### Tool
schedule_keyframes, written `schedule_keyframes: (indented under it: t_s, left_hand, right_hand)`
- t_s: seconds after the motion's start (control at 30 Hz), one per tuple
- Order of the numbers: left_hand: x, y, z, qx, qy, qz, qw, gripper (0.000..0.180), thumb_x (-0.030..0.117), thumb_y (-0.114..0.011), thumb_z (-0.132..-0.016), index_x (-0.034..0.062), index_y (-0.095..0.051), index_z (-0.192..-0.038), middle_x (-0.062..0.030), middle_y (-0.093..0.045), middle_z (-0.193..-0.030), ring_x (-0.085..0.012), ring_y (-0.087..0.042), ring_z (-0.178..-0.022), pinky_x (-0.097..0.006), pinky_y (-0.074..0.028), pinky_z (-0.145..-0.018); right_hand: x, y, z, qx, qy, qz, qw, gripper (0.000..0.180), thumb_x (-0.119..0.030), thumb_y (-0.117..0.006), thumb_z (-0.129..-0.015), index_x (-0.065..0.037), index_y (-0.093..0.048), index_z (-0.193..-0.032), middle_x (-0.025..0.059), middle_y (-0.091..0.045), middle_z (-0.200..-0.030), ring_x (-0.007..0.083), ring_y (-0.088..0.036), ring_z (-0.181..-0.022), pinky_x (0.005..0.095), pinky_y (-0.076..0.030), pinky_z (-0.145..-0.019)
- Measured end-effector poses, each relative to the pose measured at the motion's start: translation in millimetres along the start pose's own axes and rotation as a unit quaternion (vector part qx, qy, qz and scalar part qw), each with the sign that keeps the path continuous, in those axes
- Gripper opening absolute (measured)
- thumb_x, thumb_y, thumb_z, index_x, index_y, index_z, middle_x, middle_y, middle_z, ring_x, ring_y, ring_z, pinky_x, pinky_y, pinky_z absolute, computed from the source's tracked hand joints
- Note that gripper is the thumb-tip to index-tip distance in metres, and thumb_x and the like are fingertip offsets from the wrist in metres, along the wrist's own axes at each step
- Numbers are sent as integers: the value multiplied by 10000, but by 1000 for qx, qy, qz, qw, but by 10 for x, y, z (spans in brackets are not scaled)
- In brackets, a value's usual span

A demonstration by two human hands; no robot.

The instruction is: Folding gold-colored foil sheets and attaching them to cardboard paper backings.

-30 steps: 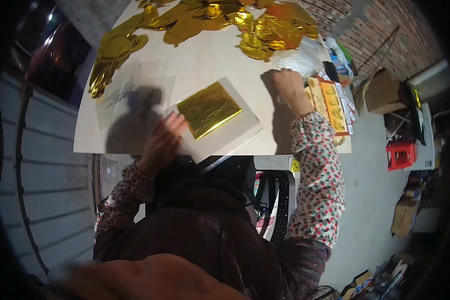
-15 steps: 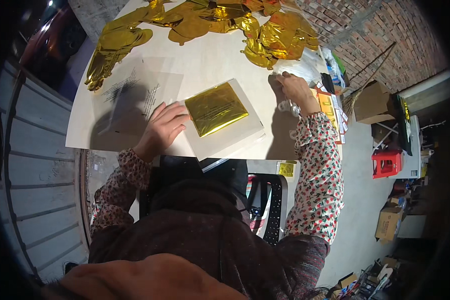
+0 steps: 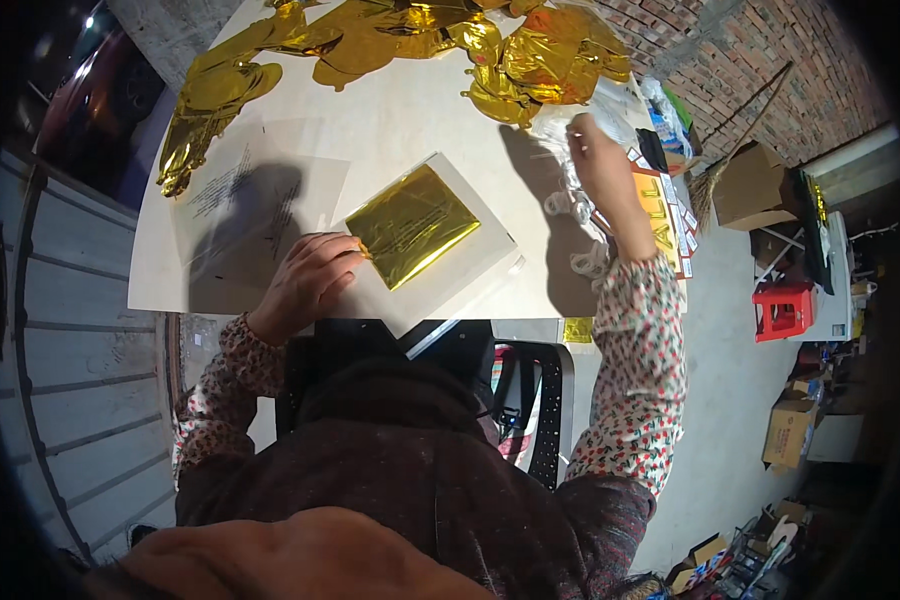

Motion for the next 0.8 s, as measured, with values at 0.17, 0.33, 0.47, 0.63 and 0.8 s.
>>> schedule_keyframes:
  t_s: [0.17, 0.33, 0.47, 0.63, 0.8]
  left_hand:
    - [124, 214, -157, -45, -4, -10, 999, 316, 65, -601, -860, 65, -587, -1176, -96, -596, -1177, -280, -555, -1151, -414, -433, -994]
    - [160, 291, -429, -94, -18, 26, 995, 376, -9, -551, -849, 56, -584, -1218, -134, -567, -1294, -297, -521, -1237, -447, -388, -1067]
    - [-90, -152, -670, -157, -67, 95, 981, 466, -75, -494, -831, 22, -562, -1282, -156, -501, -1403, -310, -390, -1370, -407, -311, -1144]
    - [-249, -498, -809, -199, -70, 121, 970, 556, -92, -486, -810, 76, -530, -1339, -134, -402, -1488, -297, -333, -1402, -368, -297, -1159]
    - [-293, -607, -710, -222, -41, 96, 970, 532, -56, -508, -839, 80, -517, -1353, -138, -389, -1496, -284, -328, -1406, -359, -284, -1166]
  right_hand:
    - [-221, 462, 502, 122, -112, -368, 915, 201, -66, -519, -992, 54, -584, -1141, 125, -673, -1031, 169, -672, -902, 269, -550, -762]
    - [-679, -25, 1436, 92, -217, -464, 854, 125, -84, -535, -982, 20, -578, -927, 93, -614, -785, 151, -587, -662, 273, -498, -624]
    - [-1222, -413, 1959, 57, -211, -502, 837, 93, -58, -601, -946, 30, -599, -974, 115, -667, -844, 164, -652, -725, 277, -540, -666]
    - [-1578, -560, 2156, 28, -106, -341, 934, 80, -6, -667, -889, 17, -661, -966, 70, -689, -883, 109, -635, -730, 223, -503, -682]
    - [-1937, -543, 2049, 35, 14, -174, 984, 172, 30, -720, -806, 0, -688, -972, 110, -627, -815, 189, -604, -680, 276, -485, -622]
Point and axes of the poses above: each hand's wrist, its own z-axis away from the middle knuckle, its own y-axis out of the back of the hand, x = y × z, the point moved 8 cm from there along -z, towards the middle knuckle
